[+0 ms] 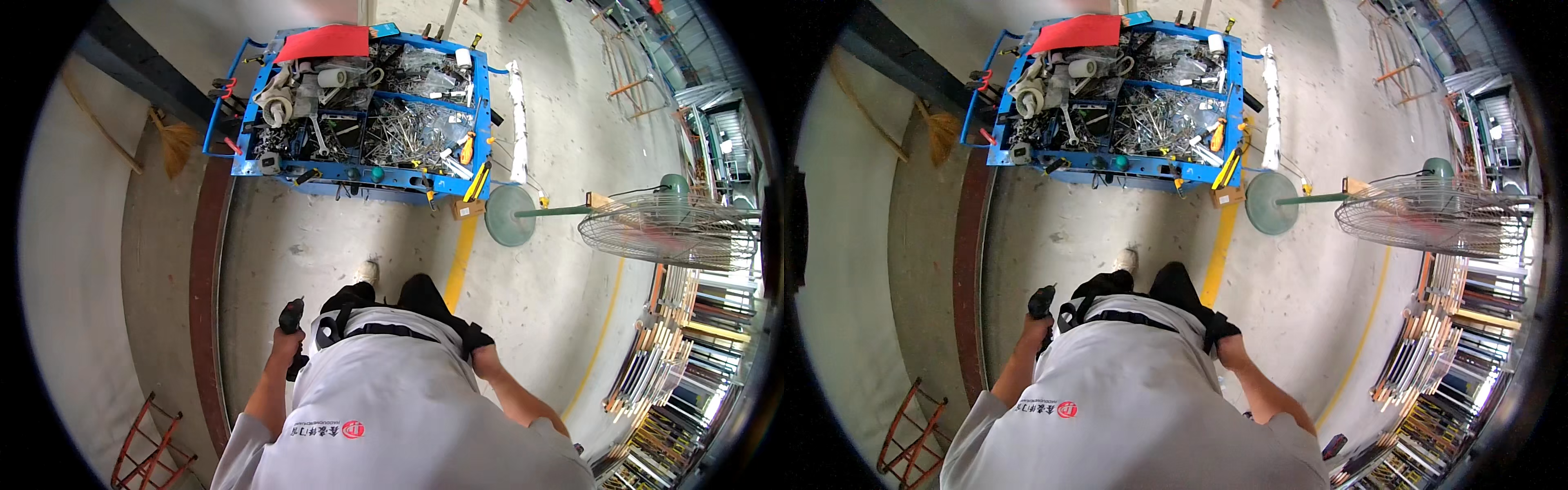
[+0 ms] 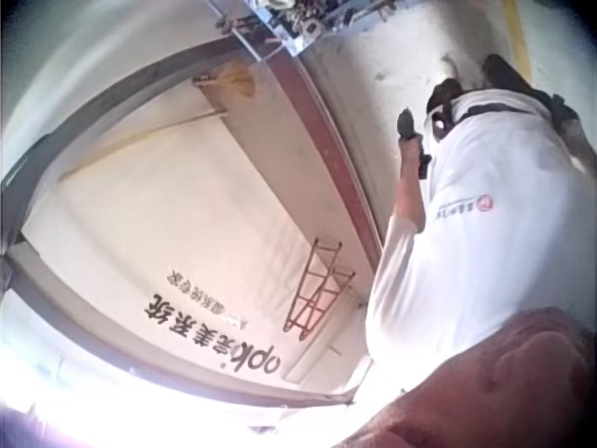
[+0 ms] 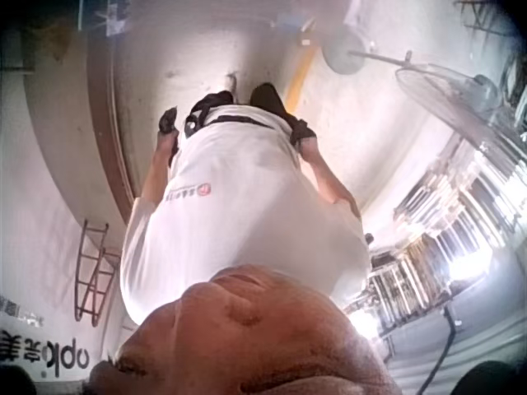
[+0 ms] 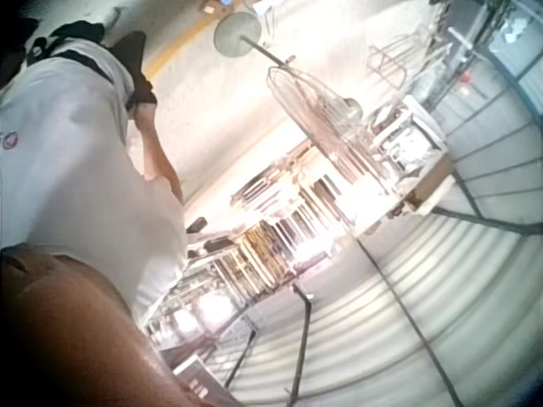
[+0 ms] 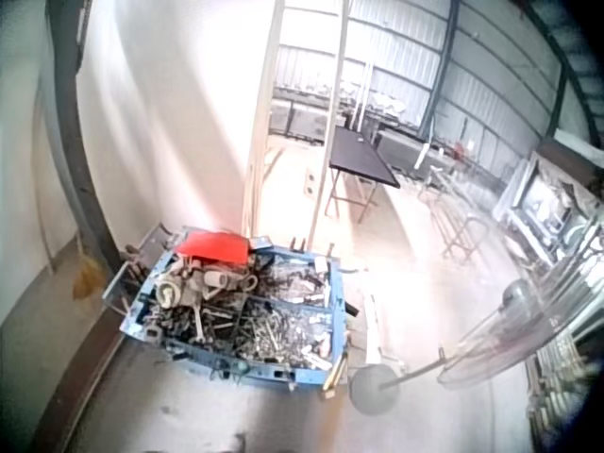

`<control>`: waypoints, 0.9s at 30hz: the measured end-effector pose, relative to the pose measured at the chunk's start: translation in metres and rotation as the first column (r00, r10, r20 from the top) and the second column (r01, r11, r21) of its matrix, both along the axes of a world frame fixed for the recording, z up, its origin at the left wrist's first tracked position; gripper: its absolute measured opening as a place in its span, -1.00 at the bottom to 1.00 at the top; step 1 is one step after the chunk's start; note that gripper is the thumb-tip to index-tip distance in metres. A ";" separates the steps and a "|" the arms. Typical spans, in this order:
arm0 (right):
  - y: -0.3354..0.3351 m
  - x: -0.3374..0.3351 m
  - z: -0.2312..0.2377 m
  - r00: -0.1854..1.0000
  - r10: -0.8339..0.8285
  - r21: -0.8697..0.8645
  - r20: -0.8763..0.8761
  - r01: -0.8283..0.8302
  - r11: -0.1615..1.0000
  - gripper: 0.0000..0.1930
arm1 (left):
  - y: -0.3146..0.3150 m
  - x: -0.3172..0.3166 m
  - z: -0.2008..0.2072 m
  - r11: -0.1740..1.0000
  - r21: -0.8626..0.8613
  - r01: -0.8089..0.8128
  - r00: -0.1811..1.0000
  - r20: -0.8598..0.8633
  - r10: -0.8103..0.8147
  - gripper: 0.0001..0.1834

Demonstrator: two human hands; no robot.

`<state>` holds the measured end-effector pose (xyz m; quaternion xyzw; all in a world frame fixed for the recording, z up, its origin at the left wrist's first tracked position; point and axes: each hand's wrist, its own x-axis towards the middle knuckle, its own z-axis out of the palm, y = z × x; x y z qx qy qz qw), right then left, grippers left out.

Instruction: The person assembles a metal frame by positioning an L-shaped metal component against a larger metal piece, aligning them, and then using a power drill to drive a screw through a pre-drilled hole to secure them.

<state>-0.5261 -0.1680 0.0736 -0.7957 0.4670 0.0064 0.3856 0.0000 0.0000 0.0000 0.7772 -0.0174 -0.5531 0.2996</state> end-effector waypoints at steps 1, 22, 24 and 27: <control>-0.009 0.017 0.033 0.965 -0.262 0.172 -0.003 0.259 0.950 -0.86 | 0.002 -0.012 -0.003 0.998 -0.017 -0.060 0.998 -0.036 0.059 -0.92; -0.418 0.218 -0.014 0.878 -0.408 0.428 0.250 0.278 0.860 -0.82 | -0.010 -0.147 0.052 0.787 0.101 -0.609 0.792 0.129 0.596 -0.93; -0.431 0.219 -0.039 0.779 -0.561 0.615 0.281 0.302 0.728 -0.82 | -0.014 -0.172 0.056 0.753 0.129 -0.646 0.763 0.140 0.631 -0.92; -0.437 0.202 -0.052 0.780 -0.573 0.596 0.250 0.342 0.726 -0.78 | -0.016 -0.206 0.063 0.712 0.163 -0.683 0.731 0.151 0.666 -0.92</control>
